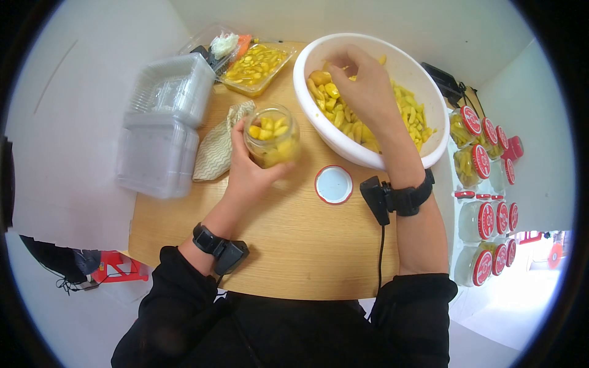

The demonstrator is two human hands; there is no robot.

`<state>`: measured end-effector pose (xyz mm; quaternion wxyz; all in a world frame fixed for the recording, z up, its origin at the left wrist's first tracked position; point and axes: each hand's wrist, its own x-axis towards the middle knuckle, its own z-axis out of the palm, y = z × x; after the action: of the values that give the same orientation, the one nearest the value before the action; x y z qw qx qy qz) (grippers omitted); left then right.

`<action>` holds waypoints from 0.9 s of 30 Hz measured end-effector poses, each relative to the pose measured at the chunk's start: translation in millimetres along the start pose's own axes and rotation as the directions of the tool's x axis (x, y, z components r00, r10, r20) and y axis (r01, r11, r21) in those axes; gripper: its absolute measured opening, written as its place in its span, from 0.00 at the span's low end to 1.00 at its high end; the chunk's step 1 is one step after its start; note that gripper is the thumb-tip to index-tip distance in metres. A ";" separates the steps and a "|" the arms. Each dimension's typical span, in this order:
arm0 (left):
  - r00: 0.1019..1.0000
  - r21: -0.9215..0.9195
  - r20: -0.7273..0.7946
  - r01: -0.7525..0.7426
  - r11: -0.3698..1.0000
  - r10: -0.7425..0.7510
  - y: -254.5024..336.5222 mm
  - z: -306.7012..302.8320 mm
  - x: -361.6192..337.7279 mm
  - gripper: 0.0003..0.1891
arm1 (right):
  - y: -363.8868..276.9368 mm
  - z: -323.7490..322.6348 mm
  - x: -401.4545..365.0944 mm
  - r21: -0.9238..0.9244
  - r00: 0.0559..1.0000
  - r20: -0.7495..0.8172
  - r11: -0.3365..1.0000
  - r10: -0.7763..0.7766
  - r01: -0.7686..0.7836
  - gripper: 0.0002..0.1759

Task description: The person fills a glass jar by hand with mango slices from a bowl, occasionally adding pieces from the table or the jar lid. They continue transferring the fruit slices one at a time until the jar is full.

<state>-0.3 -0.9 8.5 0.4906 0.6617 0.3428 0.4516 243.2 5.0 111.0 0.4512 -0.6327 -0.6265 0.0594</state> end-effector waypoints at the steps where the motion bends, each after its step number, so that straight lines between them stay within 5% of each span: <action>1: 0.999 -0.063 -0.018 0.027 0.998 -0.028 -1.0 -0.5 0.8 0.54 | 0.6 -0.1 0.1 0.005 1.000 0.003 1.000 0.003 -0.003 0.14; 4: 0.999 -0.262 -0.008 0.050 0.964 -0.054 -8.0 -3.1 6.4 0.55 | 0.6 -0.2 0.2 -0.023 1.000 0.010 1.000 0.012 -0.012 0.14; 10: 0.999 0.042 0.004 -0.048 0.998 0.047 -8.7 -3.7 5.0 0.57 | 5.7 0.2 0.0 -0.048 0.998 0.052 0.998 0.045 -0.042 0.14; 16: 0.996 0.130 -0.022 -0.084 0.988 0.087 -2.8 -1.7 1.9 0.56 | 1.9 0.7 -4.9 -0.116 0.975 0.165 0.985 0.147 -0.128 0.14; 22: 0.994 0.143 -0.018 -0.104 0.984 0.108 -0.3 -1.4 1.5 0.54 | 21.7 8.5 -5.9 -0.199 0.951 0.290 0.979 0.108 -0.050 0.16; 27: 0.995 0.127 -0.014 -0.096 0.987 0.098 -1.8 -0.4 1.1 0.54 | 12.1 16.6 -7.0 -0.126 0.924 0.362 0.989 0.124 -0.083 0.20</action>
<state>-0.2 0.8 7.1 0.4219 0.7027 0.3428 0.4589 240.0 9.7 90.0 0.2867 -0.6661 -0.6680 0.1671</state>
